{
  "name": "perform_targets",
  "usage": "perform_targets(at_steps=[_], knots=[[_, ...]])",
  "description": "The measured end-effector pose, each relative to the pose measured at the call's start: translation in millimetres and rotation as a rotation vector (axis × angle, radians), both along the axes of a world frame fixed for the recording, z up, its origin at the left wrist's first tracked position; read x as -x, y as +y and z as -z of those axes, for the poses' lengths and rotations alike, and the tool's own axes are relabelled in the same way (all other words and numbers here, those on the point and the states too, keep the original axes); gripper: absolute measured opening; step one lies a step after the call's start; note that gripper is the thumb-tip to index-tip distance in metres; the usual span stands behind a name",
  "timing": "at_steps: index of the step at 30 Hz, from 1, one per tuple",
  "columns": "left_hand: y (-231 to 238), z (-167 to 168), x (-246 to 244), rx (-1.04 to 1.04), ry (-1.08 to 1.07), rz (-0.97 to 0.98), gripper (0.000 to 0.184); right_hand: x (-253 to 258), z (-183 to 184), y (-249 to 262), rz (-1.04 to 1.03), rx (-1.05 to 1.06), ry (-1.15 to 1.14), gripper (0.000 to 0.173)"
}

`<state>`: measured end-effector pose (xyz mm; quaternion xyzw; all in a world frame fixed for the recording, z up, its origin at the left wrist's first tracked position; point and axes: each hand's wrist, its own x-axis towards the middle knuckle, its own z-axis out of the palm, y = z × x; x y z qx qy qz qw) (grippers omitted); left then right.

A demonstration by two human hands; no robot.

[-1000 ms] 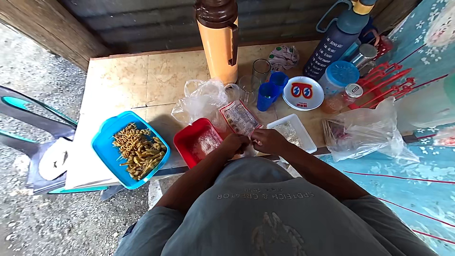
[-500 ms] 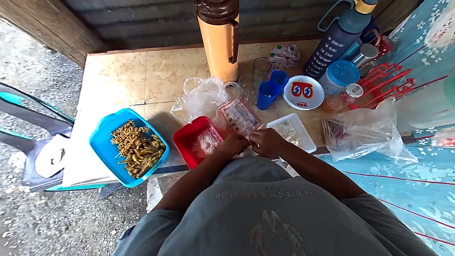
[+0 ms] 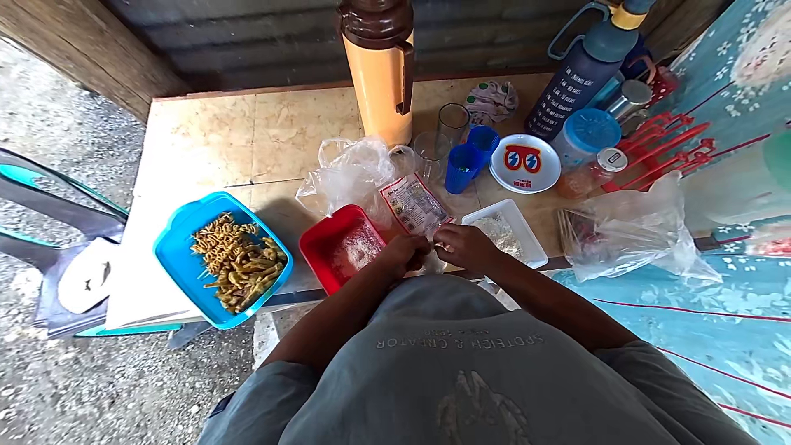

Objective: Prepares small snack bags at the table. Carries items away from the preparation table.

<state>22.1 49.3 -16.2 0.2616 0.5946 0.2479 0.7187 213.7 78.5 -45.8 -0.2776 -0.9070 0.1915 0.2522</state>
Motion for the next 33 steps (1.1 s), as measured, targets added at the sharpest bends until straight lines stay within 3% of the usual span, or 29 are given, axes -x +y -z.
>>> perform_targets(at_steps=[6,15,21,25,33], knots=[[0,-3,1,0.036,-0.021,-0.026,0.017,9,8,-7,0.111,-0.062,0.018,0.010],[1,6,5,-0.199,0.239,0.189,0.017,12,5,-12,0.115,-0.102,-0.003,0.010],[-2,-8,5,-0.125,0.129,0.069,0.012,5,2,-5,0.052,0.170,0.067,0.011],[-1,-7,4,-0.134,0.085,0.098,0.012,6,3,-7,0.103,0.297,0.142,0.013],[-1,11,6,-0.055,-0.044,0.026,0.017,12,2,-9,0.071,0.267,0.133,0.009]])
